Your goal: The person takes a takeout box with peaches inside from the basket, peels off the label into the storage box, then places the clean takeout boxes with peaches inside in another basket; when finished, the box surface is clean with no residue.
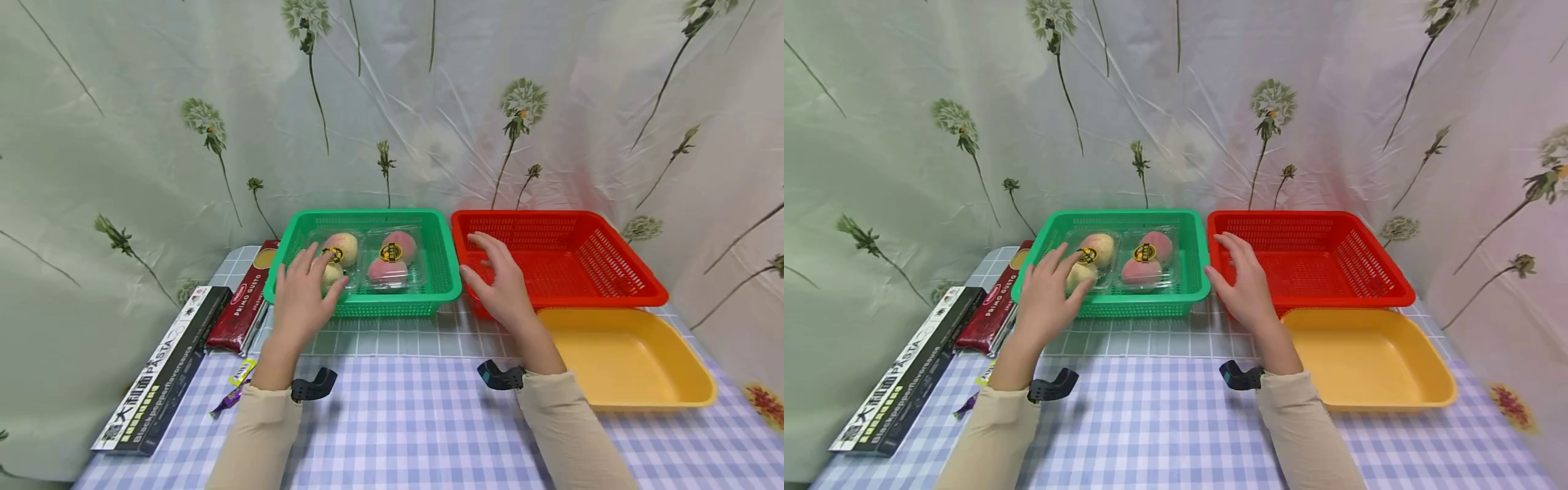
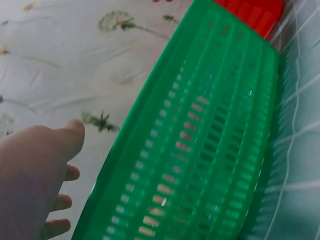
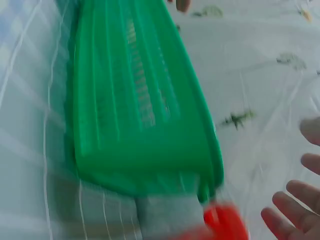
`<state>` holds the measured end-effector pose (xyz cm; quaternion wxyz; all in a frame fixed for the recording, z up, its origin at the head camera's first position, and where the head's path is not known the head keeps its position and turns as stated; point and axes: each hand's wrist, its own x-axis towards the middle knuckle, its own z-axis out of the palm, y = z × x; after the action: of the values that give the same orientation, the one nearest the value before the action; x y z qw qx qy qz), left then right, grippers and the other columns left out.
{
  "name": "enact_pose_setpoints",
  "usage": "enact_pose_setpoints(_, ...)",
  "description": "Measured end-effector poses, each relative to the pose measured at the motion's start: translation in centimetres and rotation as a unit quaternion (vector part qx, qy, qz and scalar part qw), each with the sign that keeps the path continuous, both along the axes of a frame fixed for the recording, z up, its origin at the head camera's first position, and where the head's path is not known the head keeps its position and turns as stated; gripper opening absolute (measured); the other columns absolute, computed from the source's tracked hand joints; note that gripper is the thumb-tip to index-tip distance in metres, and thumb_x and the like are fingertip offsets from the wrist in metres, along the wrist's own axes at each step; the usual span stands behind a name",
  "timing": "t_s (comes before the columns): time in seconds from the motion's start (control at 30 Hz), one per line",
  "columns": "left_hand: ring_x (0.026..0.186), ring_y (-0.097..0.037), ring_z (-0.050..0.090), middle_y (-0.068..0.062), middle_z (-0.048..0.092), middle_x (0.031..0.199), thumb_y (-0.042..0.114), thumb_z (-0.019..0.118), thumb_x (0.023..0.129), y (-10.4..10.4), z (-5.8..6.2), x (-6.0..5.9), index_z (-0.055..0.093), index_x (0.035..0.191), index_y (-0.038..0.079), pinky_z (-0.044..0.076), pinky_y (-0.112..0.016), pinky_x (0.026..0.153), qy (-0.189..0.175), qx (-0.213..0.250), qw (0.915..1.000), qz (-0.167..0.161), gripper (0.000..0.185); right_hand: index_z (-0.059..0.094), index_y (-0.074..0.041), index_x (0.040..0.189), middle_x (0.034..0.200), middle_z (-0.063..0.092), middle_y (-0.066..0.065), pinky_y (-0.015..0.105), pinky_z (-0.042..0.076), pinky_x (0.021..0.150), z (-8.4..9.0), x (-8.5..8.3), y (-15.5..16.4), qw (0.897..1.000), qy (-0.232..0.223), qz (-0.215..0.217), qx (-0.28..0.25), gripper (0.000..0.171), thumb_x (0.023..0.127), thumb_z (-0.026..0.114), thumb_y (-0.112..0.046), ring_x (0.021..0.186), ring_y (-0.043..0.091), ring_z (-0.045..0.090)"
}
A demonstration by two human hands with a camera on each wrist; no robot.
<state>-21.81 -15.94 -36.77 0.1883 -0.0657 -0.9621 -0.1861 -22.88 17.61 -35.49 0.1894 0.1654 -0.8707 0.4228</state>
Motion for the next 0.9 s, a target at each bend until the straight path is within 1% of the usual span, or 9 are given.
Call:
enact_pose_setpoints(0.07, 0.149, -0.04, 0.03, -0.015, 0.034, 0.161, 0.043, 0.06, 0.098, -0.7, -0.1, -0.2, 0.049, 0.146, 0.013, 0.016, -0.07, 0.118, 0.013, 0.012, 0.9998, 0.011, 0.058, 0.047, -0.013, 0.147, 0.15, 0.047, 0.009, 0.052, 0.049, 0.105, 0.4, -0.3, -1.1, 0.998, -0.009, 0.027, -0.05, 0.055, 0.095, 0.067, -0.016, 0.136, 0.03, 0.05)
enact_pose_setpoints(0.13, 0.148, -0.04, 0.031, -0.015, 0.035, 0.16, 0.041, 0.061, 0.097, -1.3, -0.2, -0.4, 0.051, 0.145, 0.013, 0.016, -0.069, 0.118, 0.022, 0.024, 0.9992, 0.025, 0.056, 0.045, -0.013, 0.147, 0.151, 0.047, 0.008, 0.051, 0.048, 0.105, 0.9, -0.8, -2.2, 0.994, -0.041, 0.058, -0.082, 0.053, 0.097, 0.063, -0.016, 0.135, 0.03, 0.052)
enact_pose_setpoints(0.2, 0.146, -0.041, 0.033, -0.016, 0.036, 0.16, 0.038, 0.061, 0.097, -1.9, -0.4, -0.5, 0.052, 0.143, 0.012, 0.016, -0.069, 0.118, 0.028, 0.032, 0.9984, 0.038, 0.054, 0.041, -0.015, 0.15, 0.155, 0.043, 0.006, 0.051, 0.046, 0.108, 1.2, -1.4, -3.2, 0.989, -0.086, 0.08, -0.093, 0.055, 0.099, 0.061, -0.018, 0.139, 0.031, 0.049)
enact_pose_setpoints(0.27, 0.146, -0.041, 0.034, -0.017, 0.036, 0.159, 0.036, 0.061, 0.097, -2.5, -0.7, -0.7, 0.054, 0.142, 0.01, 0.018, -0.068, 0.118, 0.034, 0.039, 0.9973, 0.052, 0.052, 0.036, -0.018, 0.153, 0.16, 0.037, 0.005, 0.053, 0.043, 0.11, 1.4, -2.2, -4.1, 0.983, -0.135, 0.089, -0.087, 0.06, 0.1, 0.06, -0.022, 0.143, 0.031, 0.044)
enact_pose_setpoints(0.4, 0.146, -0.042, 0.033, -0.019, 0.033, 0.16, 0.036, 0.059, 0.098, -3.3, -1.2, -0.9, 0.055, 0.14, 0.009, 0.024, -0.065, 0.117, 0.028, 0.063, 0.9945, 0.078, 0.05, 0.026, -0.022, 0.158, 0.165, 0.026, 0.008, 0.056, 0.037, 0.115, 1.2, -4.0, -5.6, 0.971, -0.217, 0.075, -0.057, 0.067, 0.1, 0.06, -0.028, 0.149, 0.036, 0.033)
enact_pose_setpoints(0.53, 0.145, -0.045, 0.035, -0.02, 0.031, 0.161, 0.036, 0.059, 0.098, -3.9, -1.5, -1.1, 0.054, 0.142, 0.011, 0.033, -0.065, 0.112, 0.008, 0.113, 0.9887, 0.099, 0.05, 0.021, -0.021, 0.159, 0.166, 0.022, 0.013, 0.057, 0.03, 0.119, 1.2, -5.3, -6.8, 0.96, -0.272, 0.056, -0.045, 0.073, 0.099, 0.06, -0.032, 0.151, 0.037, 0.027)
enact_pose_setpoints(0.67, 0.143, -0.045, 0.038, -0.02, 0.033, 0.159, 0.032, 0.059, 0.098, -4.7, -1.9, -1.2, 0.053, 0.143, 0.012, 0.038, -0.067, 0.107, -0.011, 0.168, 0.9803, 0.103, 0.05, 0.015, -0.017, 0.16, 0.166, 0.021, 0.014, 0.057, 0.024, 0.121, 1.0, -6.2, -7.8, 0.952, -0.298, 0.059, -0.028, 0.079, 0.098, 0.061, -0.033, 0.153, 0.034, 0.022)
enact_pose_setpoints(0.8, 0.145, -0.044, 0.036, -0.021, 0.035, 0.158, 0.03, 0.058, 0.098, -5.4, -2.3, -1.2, 0.053, 0.144, 0.012, 0.032, -0.064, 0.114, -0.032, 0.219, 0.9703, 0.097, 0.049, 0.011, -0.015, 0.161, 0.166, 0.019, 0.015, 0.057, 0.022, 0.122, 0.5, -6.8, -8.4, 0.946, -0.318, 0.059, -0.019, 0.081, 0.098, 0.06, -0.031, 0.154, 0.032, 0.02)
enact_pose_setpoints(0.9, 0.147, -0.041, 0.033, -0.019, 0.037, 0.159, 0.03, 0.057, 0.1, -5.7, -2.6, -1.4, 0.051, 0.146, 0.015, 0.029, -0.062, 0.117, -0.058, 0.265, 0.9578, 0.096, 0.049, 0.012, -0.014, 0.161, 0.166, 0.02, 0.014, 0.056, 0.022, 0.123, 0.3, -7.2, -8.7, 0.941, -0.333, 0.051, -0.037, 0.08, 0.098, 0.06, -0.03, 0.153, 0.032, 0.021)
